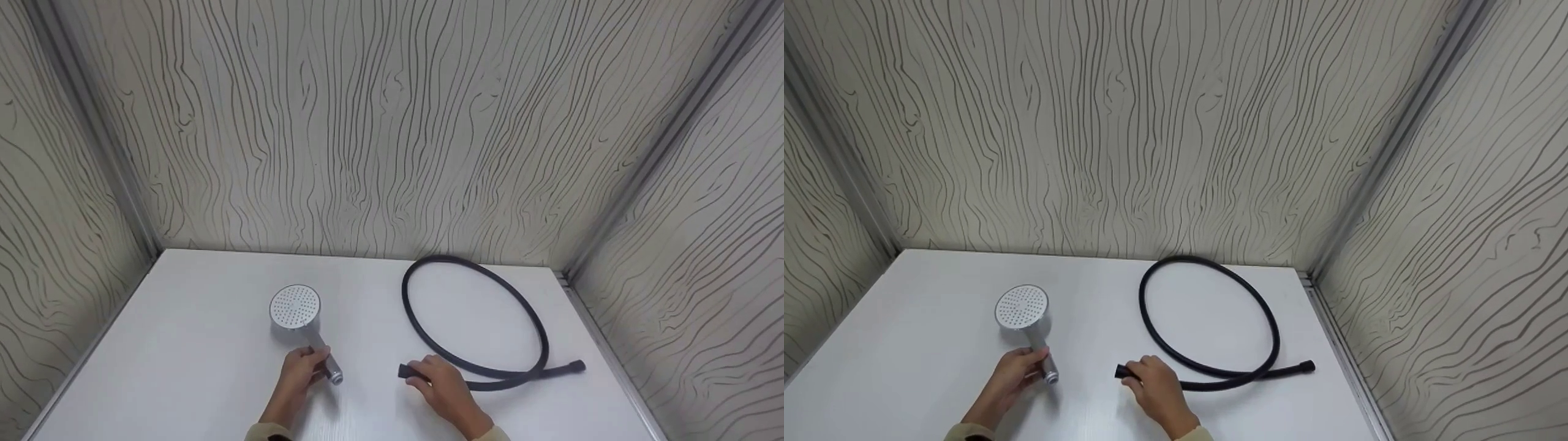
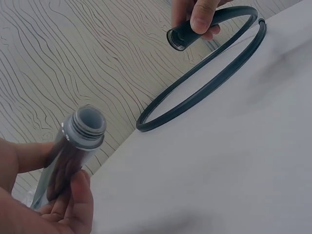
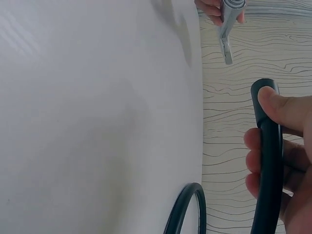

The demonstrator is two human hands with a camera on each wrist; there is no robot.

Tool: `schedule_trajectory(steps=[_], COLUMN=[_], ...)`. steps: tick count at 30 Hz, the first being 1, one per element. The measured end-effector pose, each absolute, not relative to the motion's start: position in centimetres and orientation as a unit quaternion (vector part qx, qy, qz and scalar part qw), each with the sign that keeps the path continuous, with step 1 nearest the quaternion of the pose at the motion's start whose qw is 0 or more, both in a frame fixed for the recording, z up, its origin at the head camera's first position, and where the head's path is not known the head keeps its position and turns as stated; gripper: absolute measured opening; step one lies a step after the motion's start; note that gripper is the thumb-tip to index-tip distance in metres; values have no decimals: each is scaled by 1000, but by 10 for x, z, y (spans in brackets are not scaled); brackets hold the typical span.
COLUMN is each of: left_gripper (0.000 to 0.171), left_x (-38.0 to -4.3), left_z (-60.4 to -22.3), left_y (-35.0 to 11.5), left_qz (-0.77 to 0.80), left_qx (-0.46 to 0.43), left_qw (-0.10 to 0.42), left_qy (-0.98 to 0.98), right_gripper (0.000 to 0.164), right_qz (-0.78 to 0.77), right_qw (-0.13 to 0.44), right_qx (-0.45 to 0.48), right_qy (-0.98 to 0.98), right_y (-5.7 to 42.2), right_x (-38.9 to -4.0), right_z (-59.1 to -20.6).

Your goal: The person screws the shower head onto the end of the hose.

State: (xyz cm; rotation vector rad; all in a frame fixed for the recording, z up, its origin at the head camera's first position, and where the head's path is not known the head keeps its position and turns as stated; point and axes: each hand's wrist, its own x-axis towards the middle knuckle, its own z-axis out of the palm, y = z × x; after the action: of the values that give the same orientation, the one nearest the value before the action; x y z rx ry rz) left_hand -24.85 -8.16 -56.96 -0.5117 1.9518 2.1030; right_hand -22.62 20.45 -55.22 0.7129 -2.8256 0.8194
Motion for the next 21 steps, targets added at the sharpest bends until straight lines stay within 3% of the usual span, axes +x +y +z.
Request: schedule_trajectory(steps=[14,21], left_gripper=[55,56], left_x=[-242,-240], left_z=[-562,-556], left_y=[-73,-71], left_qz=[714,716], left_qx=[-175,-173], left_qw=[97,94], left_qy=[671,670], right_gripper=[26,28], right_qz=[271,282], right_qw=[58,85], right_qx=[263,267], right_qy=[-924,-918], right_y=[204,202], right_x=[-224,-222], right_z=[-541,-535])
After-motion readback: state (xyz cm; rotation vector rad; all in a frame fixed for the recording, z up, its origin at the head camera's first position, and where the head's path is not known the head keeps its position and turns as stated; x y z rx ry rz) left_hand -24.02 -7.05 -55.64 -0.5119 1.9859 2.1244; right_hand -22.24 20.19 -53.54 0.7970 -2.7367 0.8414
